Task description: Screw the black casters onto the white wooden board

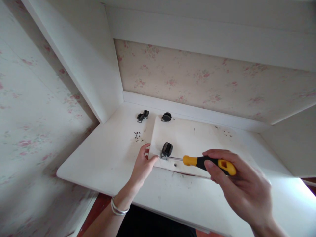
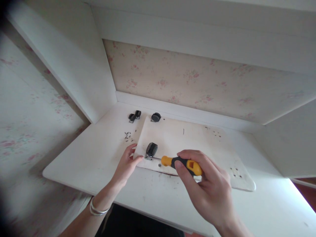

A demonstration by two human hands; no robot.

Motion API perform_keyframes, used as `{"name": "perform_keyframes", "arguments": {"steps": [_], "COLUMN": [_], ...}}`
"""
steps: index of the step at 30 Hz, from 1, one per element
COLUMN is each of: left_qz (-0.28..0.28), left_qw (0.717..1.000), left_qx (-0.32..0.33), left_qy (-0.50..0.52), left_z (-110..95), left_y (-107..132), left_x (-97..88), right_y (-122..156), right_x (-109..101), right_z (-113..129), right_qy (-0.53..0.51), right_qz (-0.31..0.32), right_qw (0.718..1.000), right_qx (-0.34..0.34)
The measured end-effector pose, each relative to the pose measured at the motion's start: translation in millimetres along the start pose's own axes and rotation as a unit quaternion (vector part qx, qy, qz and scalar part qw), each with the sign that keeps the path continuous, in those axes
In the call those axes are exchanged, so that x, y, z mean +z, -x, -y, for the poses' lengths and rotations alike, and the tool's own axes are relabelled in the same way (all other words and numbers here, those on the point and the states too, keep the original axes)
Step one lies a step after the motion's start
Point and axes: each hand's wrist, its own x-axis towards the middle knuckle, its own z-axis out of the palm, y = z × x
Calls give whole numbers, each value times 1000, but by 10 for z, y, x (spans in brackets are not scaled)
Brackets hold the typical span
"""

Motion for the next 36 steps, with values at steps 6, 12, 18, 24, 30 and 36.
{"name": "perform_keyframes", "arguments": {"steps": [6, 12, 18, 24, 30, 36], "left_qz": [-1, -1, -5, -6, 3, 1], "left_qw": [1000, 1000, 1000, 1000, 1000, 1000], "left_qx": [-9, -5, -5, 0, 2, 5], "left_qy": [-1, 6, 2, 8, 1, -4], "left_z": [-30, -49, -66, -53, -55, -56], "left_y": [-10, -4, -6, -3, 4, 5], "left_x": [21, 27, 39, 42, 27, 27], "right_y": [-32, -30, -49, -52, -83, -205], "right_x": [-8, -5, -27, -41, -29, -6], "right_z": [21, 60, 82, 85, 122, 281], "right_qy": [10, 18, 38, 50, 60, 76], "right_qz": [6, -4, 5, 6, 6, 37], "right_qw": [1000, 1000, 999, 998, 998, 996], "right_qx": [-17, 3, -15, -27, -30, -26]}}
